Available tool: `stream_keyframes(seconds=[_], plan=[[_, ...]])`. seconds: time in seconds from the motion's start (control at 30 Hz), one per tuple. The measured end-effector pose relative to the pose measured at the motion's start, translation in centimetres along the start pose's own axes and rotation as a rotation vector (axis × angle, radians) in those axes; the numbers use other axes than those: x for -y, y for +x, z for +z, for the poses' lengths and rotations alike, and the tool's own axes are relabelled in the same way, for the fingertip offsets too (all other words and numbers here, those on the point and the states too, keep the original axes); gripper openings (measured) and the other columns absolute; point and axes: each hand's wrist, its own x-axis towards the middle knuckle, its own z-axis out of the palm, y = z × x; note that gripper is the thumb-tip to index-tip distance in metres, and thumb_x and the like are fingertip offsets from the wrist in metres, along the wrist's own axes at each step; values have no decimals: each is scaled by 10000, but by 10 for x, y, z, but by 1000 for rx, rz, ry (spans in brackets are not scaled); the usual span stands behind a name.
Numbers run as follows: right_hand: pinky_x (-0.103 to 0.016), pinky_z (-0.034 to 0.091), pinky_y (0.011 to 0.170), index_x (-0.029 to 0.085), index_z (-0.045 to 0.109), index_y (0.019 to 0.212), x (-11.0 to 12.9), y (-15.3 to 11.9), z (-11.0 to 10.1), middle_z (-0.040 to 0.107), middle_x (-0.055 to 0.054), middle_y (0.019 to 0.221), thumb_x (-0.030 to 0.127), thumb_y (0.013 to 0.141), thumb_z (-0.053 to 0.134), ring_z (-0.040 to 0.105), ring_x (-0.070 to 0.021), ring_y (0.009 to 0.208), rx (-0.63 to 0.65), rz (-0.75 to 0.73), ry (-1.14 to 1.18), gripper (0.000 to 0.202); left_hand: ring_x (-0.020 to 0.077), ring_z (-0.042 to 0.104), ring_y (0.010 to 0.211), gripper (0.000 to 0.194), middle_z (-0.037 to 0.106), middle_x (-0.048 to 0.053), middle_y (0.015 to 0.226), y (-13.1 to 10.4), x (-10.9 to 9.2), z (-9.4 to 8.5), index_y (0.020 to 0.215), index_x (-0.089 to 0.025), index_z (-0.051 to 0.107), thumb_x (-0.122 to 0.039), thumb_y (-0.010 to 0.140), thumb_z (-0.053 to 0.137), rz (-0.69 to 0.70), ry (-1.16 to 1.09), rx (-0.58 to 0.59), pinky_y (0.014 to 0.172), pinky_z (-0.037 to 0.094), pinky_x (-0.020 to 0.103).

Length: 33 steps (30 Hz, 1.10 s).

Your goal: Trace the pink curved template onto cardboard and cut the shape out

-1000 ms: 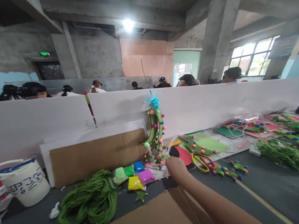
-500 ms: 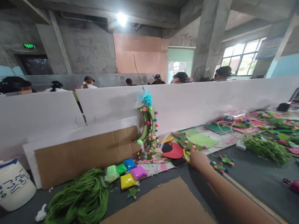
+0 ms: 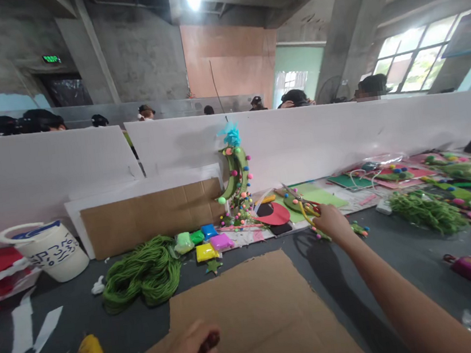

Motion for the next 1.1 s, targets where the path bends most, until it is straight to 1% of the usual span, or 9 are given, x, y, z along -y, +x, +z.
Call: stream_keyframes(seconds=[0.1, 0.2, 0.3, 0.43, 0.6, 0.8, 0.87, 0.97, 1.1], plan=[[-266, 522, 582, 134, 623, 954, 0, -42, 2, 658, 4, 786, 294, 944, 573, 625, -122, 614, 187, -20, 259, 168, 196, 631, 951, 273, 692, 14, 1037, -9, -1, -12, 1021, -282, 671, -243, 796, 520, -2, 35, 33, 816, 451, 248], [-228, 449, 461, 168, 598, 890, 11, -95, 18, 618, 47, 613, 238, 887, 493, 593, -126, 477, 375, -94, 468, 127, 227, 601, 1054, 316, 670, 31, 1136, -15, 7, -24, 1068, -288, 670, -268, 780, 541, -48, 81, 0, 893, 432, 288], [-224, 423, 467, 204, 557, 739, 26, -142, 35, 635, 39, 622, 194, 706, 525, 608, -151, 519, 508, -172, 560, 47, 280, 492, 1225, 421, 576, 112, 1295, -17, 17, -27, 1179, -208, 618, -273, 774, 522, -133, 133, -101, 1036, 333, 382], [-232, 388, 532, 230, 522, 685, 41, -183, 46, 640, 15, 645, 307, 726, 562, 579, -176, 613, 523, -266, 541, 97, 320, 472, 1243, 501, 534, 179, 1317, -18, 21, -20, 1216, -121, 574, -242, 731, 547, -225, 137, -190, 1057, 304, 436], [-253, 417, 604, 250, 557, 843, 41, -206, 44, 685, -38, 789, 329, 778, 545, 620, -217, 706, 499, -356, 434, 102, 283, 453, 1261, 504, 522, 120, 1344, -18, 24, -13, 1250, -189, 533, -218, 754, 617, -230, -23, -269, 1063, 317, 431], [-282, 454, 669, 269, 521, 908, 26, -213, 48, 686, -49, 876, 377, 850, 463, 647, -242, 803, 523, -342, 413, 135, 231, 611, 996, 420, 530, 110, 1301, -10, 31, -13, 1304, -187, 466, -321, 918, 563, -308, -346, -332, 889, 490, 472], [-294, 454, 700, 266, 505, 906, 23, -215, 51, 677, -52, 895, 406, 858, 455, 638, -246, 825, 517, -315, 414, 157, 228, 621, 990, 422, 540, 111, 1296, -5, 27, -14, 1313, -191, 464, -352, 931, 546, -320, -429, -298, 877, 503, 465], [-298, 447, 695, 254, 490, 916, 21, -223, 48, 675, -58, 896, 418, 863, 446, 636, -247, 815, 503, -245, 404, 178, 216, 641, 948, 388, 609, 94, 1189, 6, 17, -12, 1272, -178, 504, -379, 941, 527, -308, -488, -173, 844, 523, 445], [-260, 431, 639, 246, 496, 973, 26, -233, 36, 668, -39, 860, 369, 884, 436, 640, -226, 763, 467, -194, 440, 163, 199, 634, 874, 340, 634, 64, 1075, 16, 5, -7, 1203, -173, 545, -360, 920, 563, -258, -392, -26, 796, 520, 418]])
